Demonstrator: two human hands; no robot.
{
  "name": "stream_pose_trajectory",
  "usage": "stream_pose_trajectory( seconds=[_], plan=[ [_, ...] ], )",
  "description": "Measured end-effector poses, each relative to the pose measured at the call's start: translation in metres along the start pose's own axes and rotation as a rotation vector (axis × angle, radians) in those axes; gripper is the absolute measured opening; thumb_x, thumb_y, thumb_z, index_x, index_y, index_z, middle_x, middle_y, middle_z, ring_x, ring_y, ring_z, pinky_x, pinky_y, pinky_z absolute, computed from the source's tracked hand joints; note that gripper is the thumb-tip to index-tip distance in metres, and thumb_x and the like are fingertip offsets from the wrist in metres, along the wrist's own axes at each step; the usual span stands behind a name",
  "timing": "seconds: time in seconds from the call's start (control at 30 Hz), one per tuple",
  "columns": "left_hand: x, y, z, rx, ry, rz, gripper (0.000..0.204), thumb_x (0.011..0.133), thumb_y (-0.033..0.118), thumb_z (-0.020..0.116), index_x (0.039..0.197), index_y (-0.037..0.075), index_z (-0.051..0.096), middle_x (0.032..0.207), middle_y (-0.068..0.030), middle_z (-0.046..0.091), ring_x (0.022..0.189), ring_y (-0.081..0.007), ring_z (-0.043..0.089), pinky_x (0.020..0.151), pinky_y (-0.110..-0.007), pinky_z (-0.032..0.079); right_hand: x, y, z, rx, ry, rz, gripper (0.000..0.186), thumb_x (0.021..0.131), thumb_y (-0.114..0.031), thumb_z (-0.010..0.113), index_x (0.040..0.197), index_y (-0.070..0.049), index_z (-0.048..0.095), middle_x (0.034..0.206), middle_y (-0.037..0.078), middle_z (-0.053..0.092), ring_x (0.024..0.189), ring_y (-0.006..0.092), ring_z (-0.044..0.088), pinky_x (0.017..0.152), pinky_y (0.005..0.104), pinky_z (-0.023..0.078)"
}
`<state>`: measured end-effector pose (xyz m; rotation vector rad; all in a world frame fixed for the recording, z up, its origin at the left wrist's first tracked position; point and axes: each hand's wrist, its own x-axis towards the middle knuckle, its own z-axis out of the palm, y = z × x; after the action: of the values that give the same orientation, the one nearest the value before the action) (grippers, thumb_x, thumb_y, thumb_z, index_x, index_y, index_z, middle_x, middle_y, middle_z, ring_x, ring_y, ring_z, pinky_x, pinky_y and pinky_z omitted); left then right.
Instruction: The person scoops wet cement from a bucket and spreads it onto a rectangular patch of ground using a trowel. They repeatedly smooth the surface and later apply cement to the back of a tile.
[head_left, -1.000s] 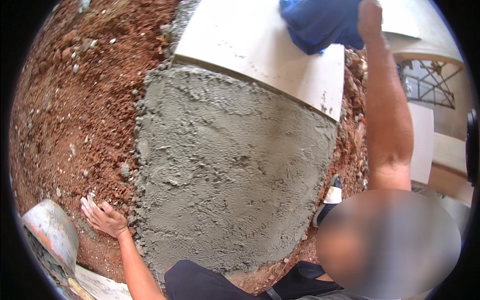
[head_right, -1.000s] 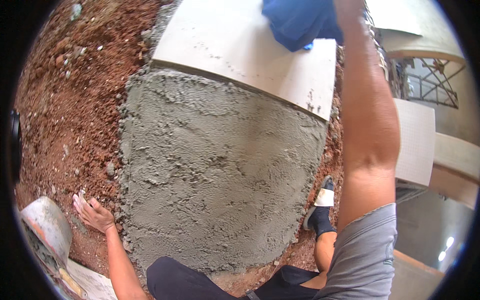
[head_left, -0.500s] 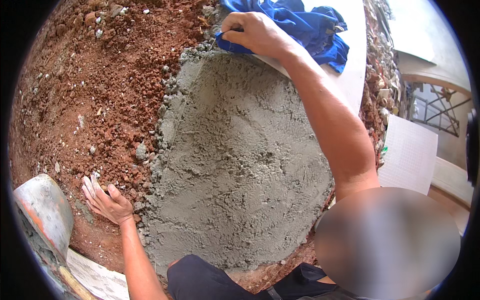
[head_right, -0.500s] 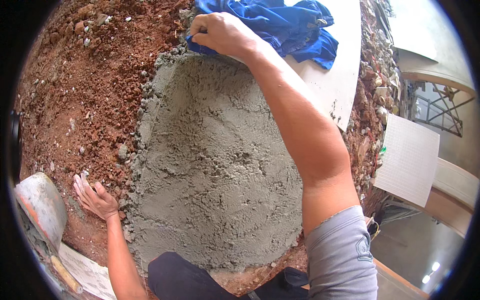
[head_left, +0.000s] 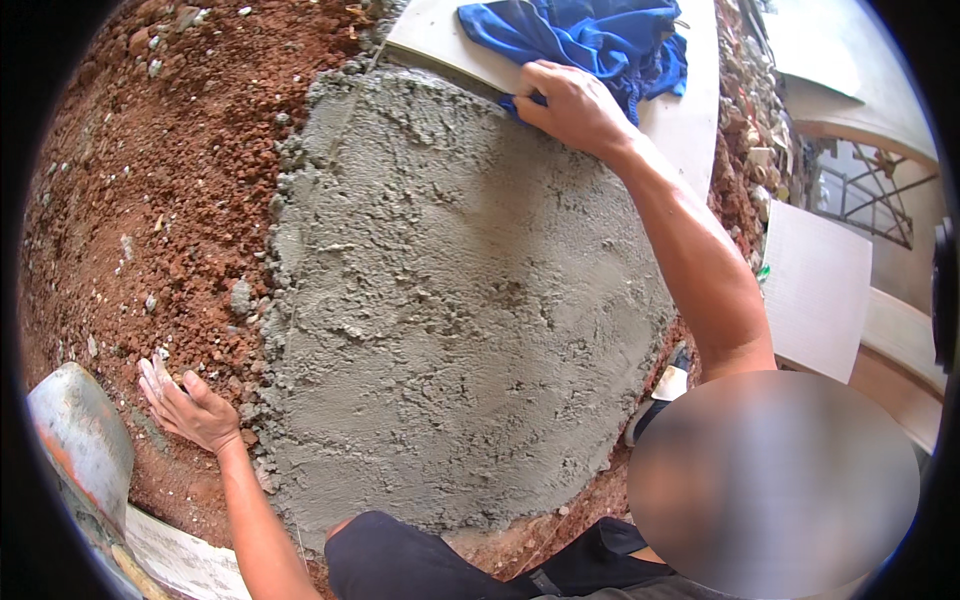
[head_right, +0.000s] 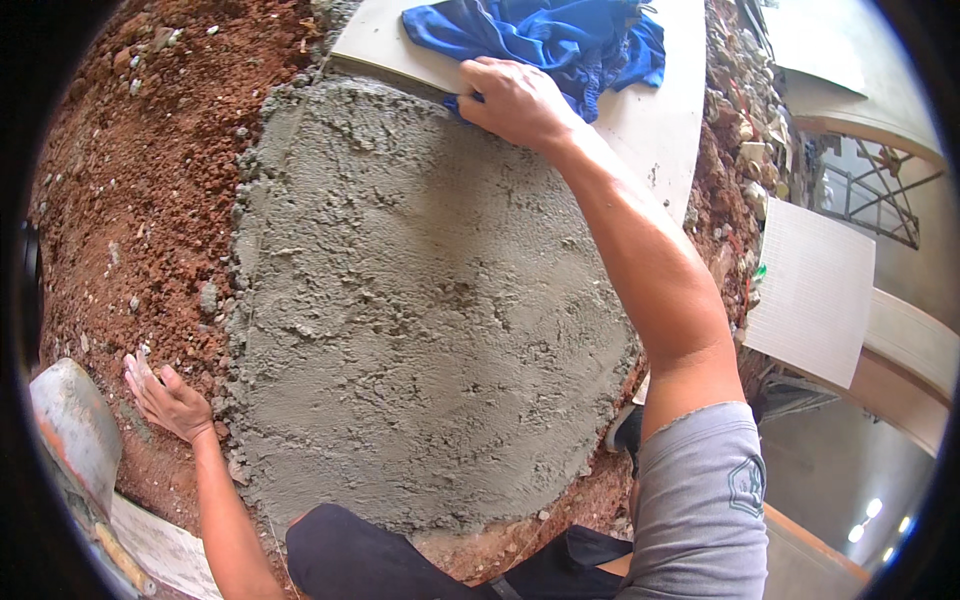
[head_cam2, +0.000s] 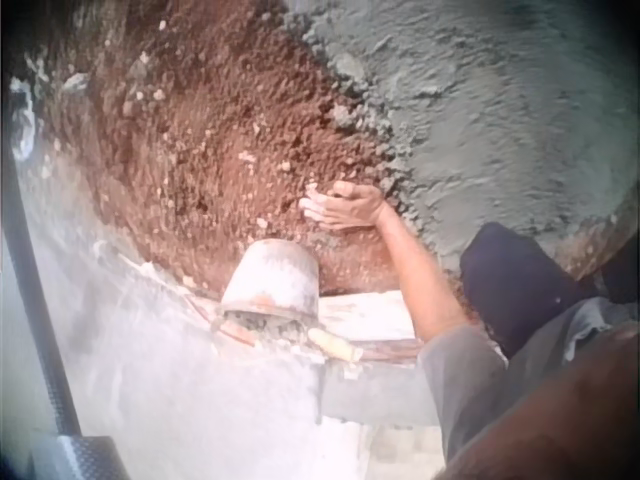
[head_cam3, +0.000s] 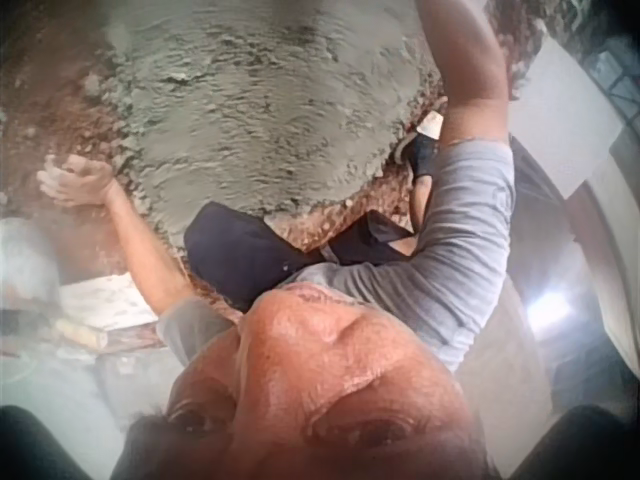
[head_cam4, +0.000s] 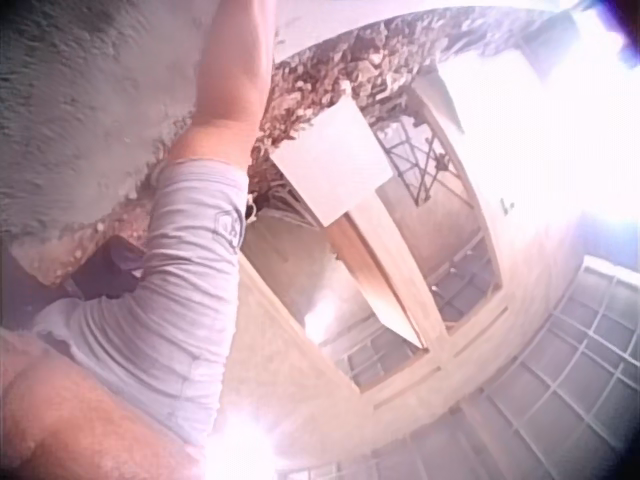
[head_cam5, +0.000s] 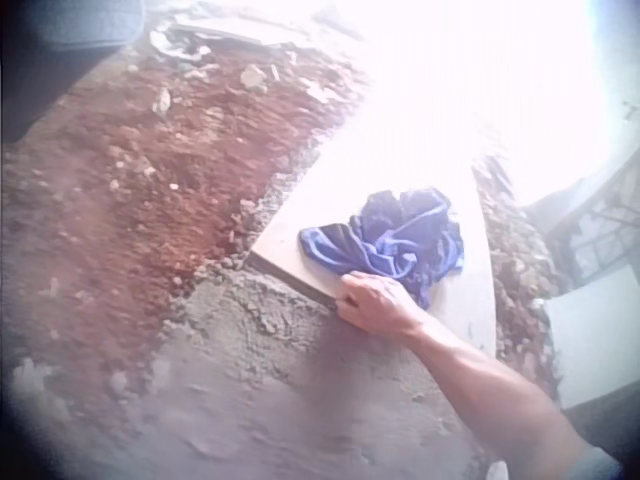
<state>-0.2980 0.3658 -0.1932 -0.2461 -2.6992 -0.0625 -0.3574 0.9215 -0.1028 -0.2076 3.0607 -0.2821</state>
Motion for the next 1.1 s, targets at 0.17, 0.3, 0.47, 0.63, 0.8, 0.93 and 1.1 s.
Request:
stream_pose_trajectory(
  seconds=[0.17,0.3,0.47,0.63,0.8,0.93,1.1],
  plan=[
    [0.000,-0.007,0.004,0.018,0.018,0.046,0.049,0.100,0.035,0.037,0.130,0.001,0.055,0.139,-0.0166,0.051,0.128,-0.0351,0.046,0.109,-0.045,0.033,-0.062,0.032,-0.008,-0.011,-0.043,0.111,0.014,0.083,-0.020,0.060,0.082,-0.007,0.055,0.084,0.010,0.062,0.083,0.0318,0.063,0.074,0.0420,0.050],
    [-0.002,-0.016,0.009,0.017,0.013,0.080,0.045,0.101,0.030,0.037,0.130,0.000,0.055,0.137,-0.0155,0.053,0.126,-0.0329,0.049,0.110,-0.044,0.033,-0.102,0.054,-0.013,-0.034,-0.078,0.149,0.016,0.084,-0.020,0.064,0.085,-0.006,0.056,0.083,0.010,0.062,0.081,0.0316,0.064,0.073,0.0409,0.050],
    [-0.004,-0.028,0.015,0.042,0.048,0.131,0.043,0.101,0.029,0.039,0.130,0.002,0.055,0.135,-0.0170,0.054,0.125,-0.0328,0.050,0.109,-0.041,0.034,-0.134,0.078,-0.013,-0.064,-0.068,0.147,0.018,0.084,-0.020,0.066,0.087,-0.006,0.055,0.084,0.010,0.063,0.080,0.0318,0.064,0.072,0.0405,0.051],
    [-0.004,-0.036,0.021,0.001,0.070,0.162,0.043,0.101,0.027,0.041,0.130,-0.002,0.054,0.135,-0.0179,0.054,0.125,-0.0329,0.050,0.109,-0.041,0.034,-0.171,0.096,-0.015,-0.131,-0.104,0.222,0.014,0.083,-0.020,0.062,0.087,-0.009,0.054,0.085,0.009,0.063,0.081,0.0314,0.064,0.072,0.0423,0.051],
    [-0.005,-0.039,0.020,-0.012,0.062,0.175,0.044,0.100,0.023,0.041,0.131,-0.006,0.050,0.134,-0.0197,0.054,0.123,-0.0353,0.051,0.109,-0.043,0.035,-0.217,0.117,-0.023,-0.219,-0.162,0.323,0.016,0.083,-0.021,0.061,0.090,-0.009,0.053,0.089,0.010,0.064,0.085,0.0328,0.065,0.074,0.0441,0.051],
    [-0.005,-0.040,0.021,-0.013,0.065,0.166,0.045,0.101,0.027,0.039,0.130,-0.005,0.053,0.134,-0.0193,0.055,0.125,-0.0331,0.050,0.110,-0.041,0.034,-0.252,0.137,-0.027,-0.229,-0.176,0.363,0.020,0.079,-0.015,0.067,0.090,-0.007,0.053,0.084,0.013,0.062,0.081,0.0340,0.064,0.070,0.0439,0.050],
    [-0.006,-0.047,0.024,-0.035,0.056,0.150,0.044,0.101,0.025,0.041,0.129,-0.006,0.053,0.132,-0.0194,0.056,0.122,-0.0353,0.052,0.108,-0.042,0.036,-0.297,0.162,-0.033,-0.320,-0.276,0.465,0.024,0.076,-0.016,0.070,0.092,-0.006,0.055,0.089,0.014,0.062,0.088,0.0366,0.063,0.074,0.0472,0.049]
  ],
)
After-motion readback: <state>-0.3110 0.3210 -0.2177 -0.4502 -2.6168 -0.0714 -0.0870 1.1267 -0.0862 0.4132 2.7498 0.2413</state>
